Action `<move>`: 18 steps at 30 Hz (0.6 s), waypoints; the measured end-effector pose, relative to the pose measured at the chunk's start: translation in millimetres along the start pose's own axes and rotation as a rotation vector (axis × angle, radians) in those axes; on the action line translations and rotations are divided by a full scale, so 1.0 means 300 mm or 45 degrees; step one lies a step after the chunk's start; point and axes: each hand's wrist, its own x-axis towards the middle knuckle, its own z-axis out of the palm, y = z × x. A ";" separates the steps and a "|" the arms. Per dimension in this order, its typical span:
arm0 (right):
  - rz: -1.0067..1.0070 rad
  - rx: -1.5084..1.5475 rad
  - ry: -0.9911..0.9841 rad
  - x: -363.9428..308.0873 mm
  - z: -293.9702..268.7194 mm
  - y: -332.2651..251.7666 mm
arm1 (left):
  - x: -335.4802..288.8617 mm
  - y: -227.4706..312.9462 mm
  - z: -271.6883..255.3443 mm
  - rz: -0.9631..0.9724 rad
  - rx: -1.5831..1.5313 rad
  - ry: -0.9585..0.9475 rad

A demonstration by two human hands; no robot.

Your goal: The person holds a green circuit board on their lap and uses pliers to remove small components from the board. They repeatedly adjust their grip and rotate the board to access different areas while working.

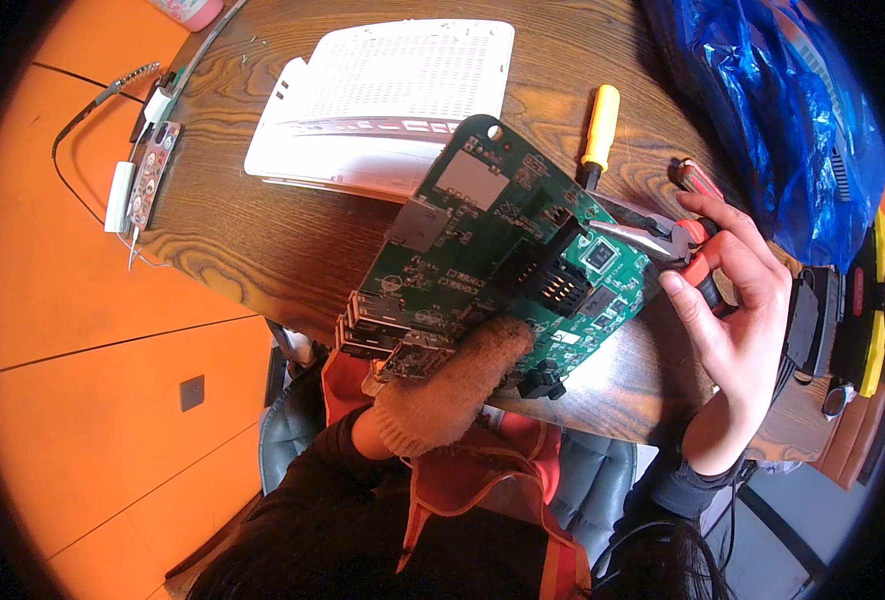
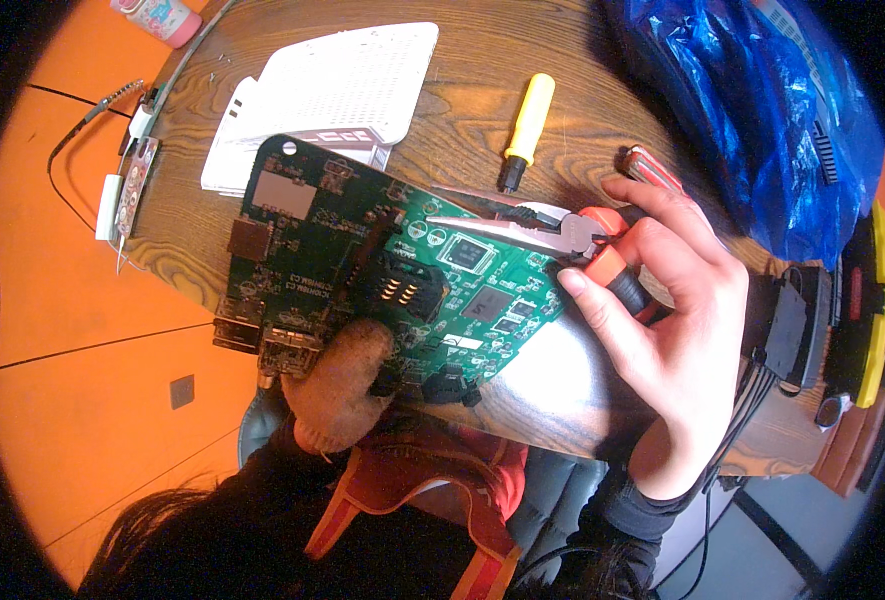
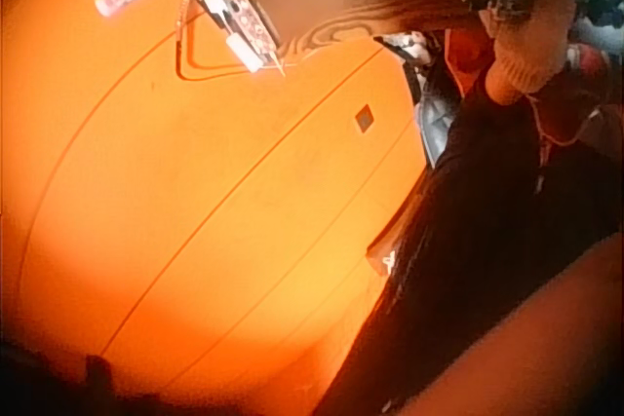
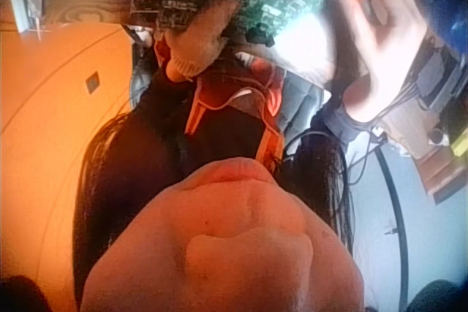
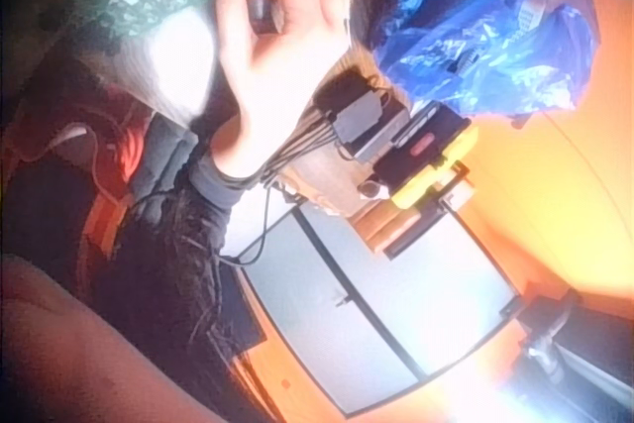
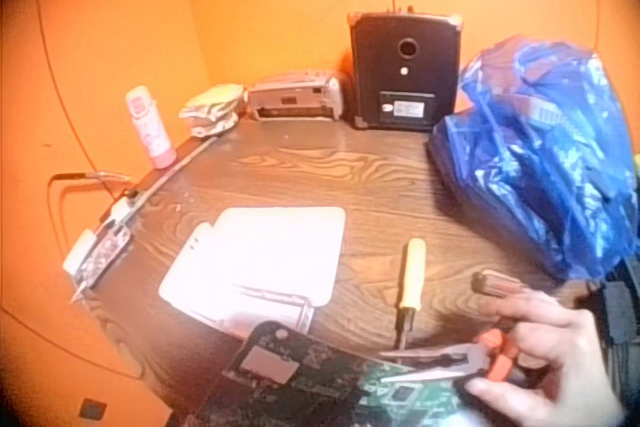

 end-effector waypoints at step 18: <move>-0.082 -0.107 0.048 -0.015 0.010 -0.002 | -0.016 -0.040 -0.029 0.109 -0.068 -0.020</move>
